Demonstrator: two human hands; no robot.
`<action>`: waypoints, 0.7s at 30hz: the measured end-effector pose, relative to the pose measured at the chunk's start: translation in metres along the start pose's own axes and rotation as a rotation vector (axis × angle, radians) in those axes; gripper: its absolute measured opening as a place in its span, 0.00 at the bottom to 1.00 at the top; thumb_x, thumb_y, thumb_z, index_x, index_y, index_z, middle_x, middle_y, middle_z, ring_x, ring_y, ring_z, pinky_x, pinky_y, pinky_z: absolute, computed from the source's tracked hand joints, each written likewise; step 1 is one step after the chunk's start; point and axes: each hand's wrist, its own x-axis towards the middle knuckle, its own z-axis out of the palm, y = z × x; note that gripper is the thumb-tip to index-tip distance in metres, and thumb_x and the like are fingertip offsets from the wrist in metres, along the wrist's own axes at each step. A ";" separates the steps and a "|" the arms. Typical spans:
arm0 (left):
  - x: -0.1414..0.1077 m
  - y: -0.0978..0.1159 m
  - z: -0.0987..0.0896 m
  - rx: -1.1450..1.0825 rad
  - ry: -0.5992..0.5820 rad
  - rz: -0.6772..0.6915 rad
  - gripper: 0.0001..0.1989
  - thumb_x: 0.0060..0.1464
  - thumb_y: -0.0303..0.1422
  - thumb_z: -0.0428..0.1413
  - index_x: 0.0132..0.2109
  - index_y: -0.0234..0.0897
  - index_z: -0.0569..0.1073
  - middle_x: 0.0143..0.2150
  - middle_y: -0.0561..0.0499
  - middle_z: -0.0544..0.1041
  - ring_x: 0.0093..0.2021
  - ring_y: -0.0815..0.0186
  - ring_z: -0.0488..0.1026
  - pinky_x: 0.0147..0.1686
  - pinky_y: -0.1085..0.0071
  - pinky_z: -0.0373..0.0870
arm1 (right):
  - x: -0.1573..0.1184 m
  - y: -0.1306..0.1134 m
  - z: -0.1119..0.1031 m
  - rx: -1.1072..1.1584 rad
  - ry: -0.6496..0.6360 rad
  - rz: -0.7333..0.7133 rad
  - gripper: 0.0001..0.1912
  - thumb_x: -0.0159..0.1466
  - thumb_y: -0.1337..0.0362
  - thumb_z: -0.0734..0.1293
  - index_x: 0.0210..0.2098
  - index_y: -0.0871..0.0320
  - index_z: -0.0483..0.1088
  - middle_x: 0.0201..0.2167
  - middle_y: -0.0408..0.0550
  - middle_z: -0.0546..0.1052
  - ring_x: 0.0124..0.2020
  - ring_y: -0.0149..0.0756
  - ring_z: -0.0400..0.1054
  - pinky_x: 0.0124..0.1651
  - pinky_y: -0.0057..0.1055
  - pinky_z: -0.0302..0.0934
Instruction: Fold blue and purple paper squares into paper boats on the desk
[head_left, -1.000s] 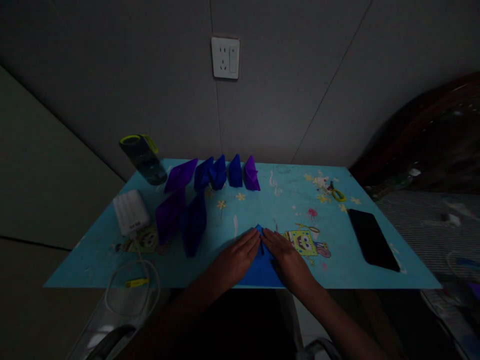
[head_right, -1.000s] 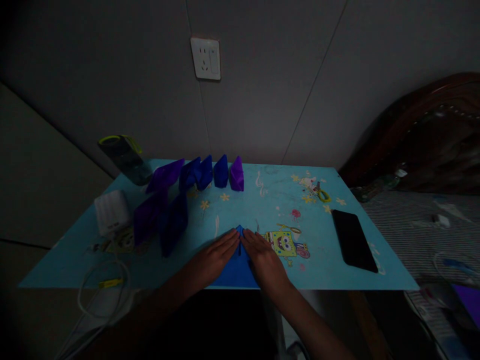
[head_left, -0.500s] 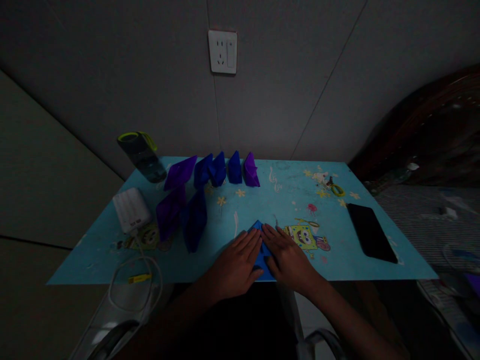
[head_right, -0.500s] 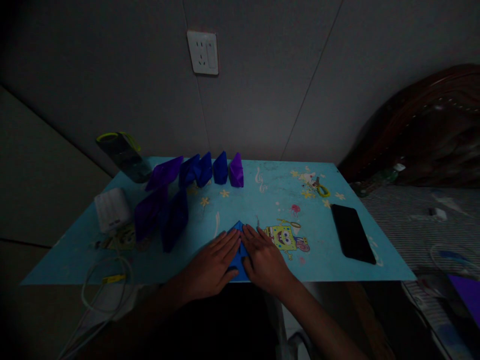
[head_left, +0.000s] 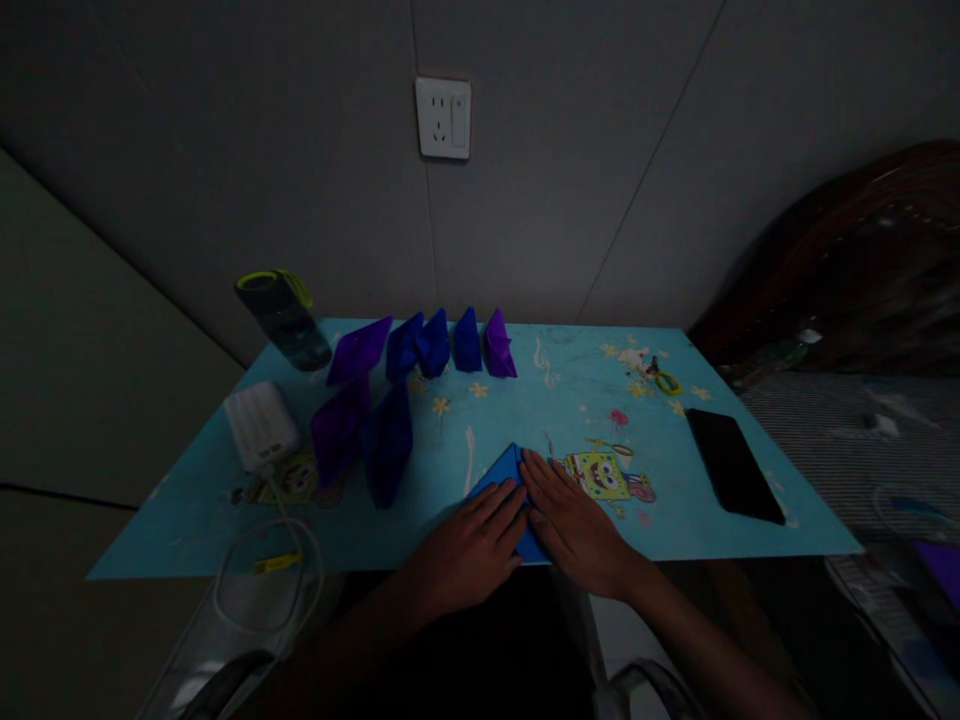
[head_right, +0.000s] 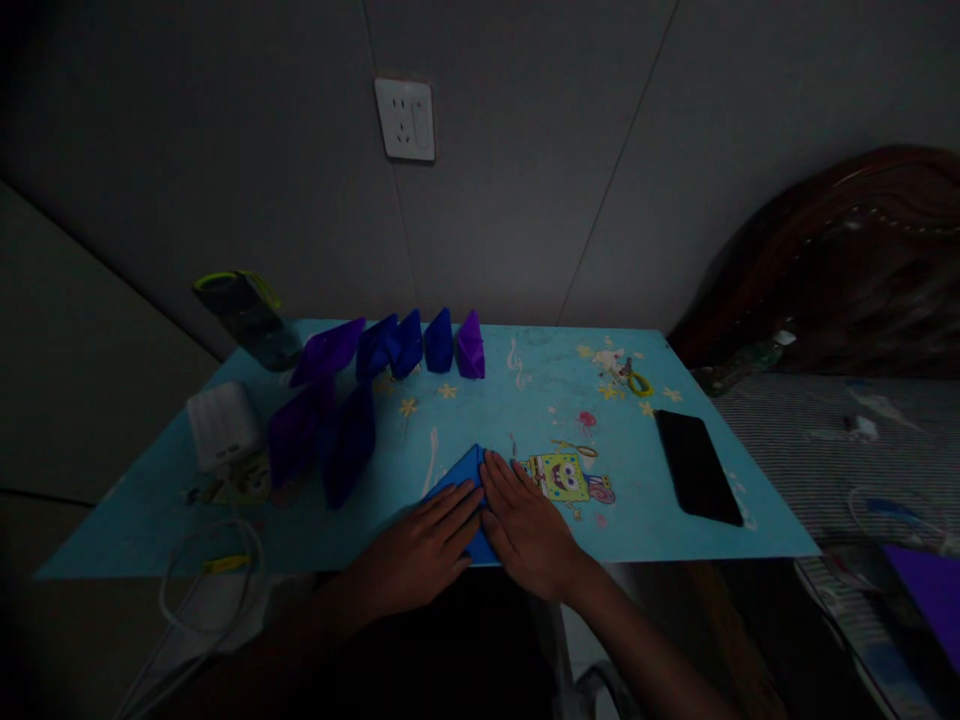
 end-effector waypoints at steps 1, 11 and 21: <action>0.000 0.000 0.000 0.002 0.001 -0.004 0.25 0.64 0.42 0.49 0.62 0.32 0.65 0.67 0.40 0.64 0.69 0.55 0.56 0.66 0.60 0.55 | -0.001 0.001 -0.001 0.045 0.010 0.011 0.30 0.73 0.61 0.54 0.71 0.56 0.40 0.71 0.52 0.47 0.71 0.41 0.40 0.71 0.51 0.42; 0.001 0.001 -0.002 0.005 0.029 0.007 0.24 0.65 0.40 0.48 0.63 0.31 0.65 0.67 0.39 0.64 0.67 0.56 0.59 0.66 0.60 0.54 | 0.051 0.026 -0.020 0.043 0.145 -0.014 0.29 0.73 0.66 0.52 0.71 0.50 0.40 0.70 0.48 0.53 0.70 0.39 0.45 0.70 0.50 0.45; 0.002 0.000 -0.005 -0.010 0.004 0.000 0.23 0.65 0.38 0.47 0.63 0.32 0.64 0.67 0.41 0.63 0.68 0.58 0.57 0.66 0.61 0.55 | 0.082 0.036 0.010 -0.176 0.104 0.062 0.26 0.72 0.65 0.54 0.69 0.52 0.49 0.70 0.55 0.53 0.71 0.45 0.42 0.69 0.58 0.35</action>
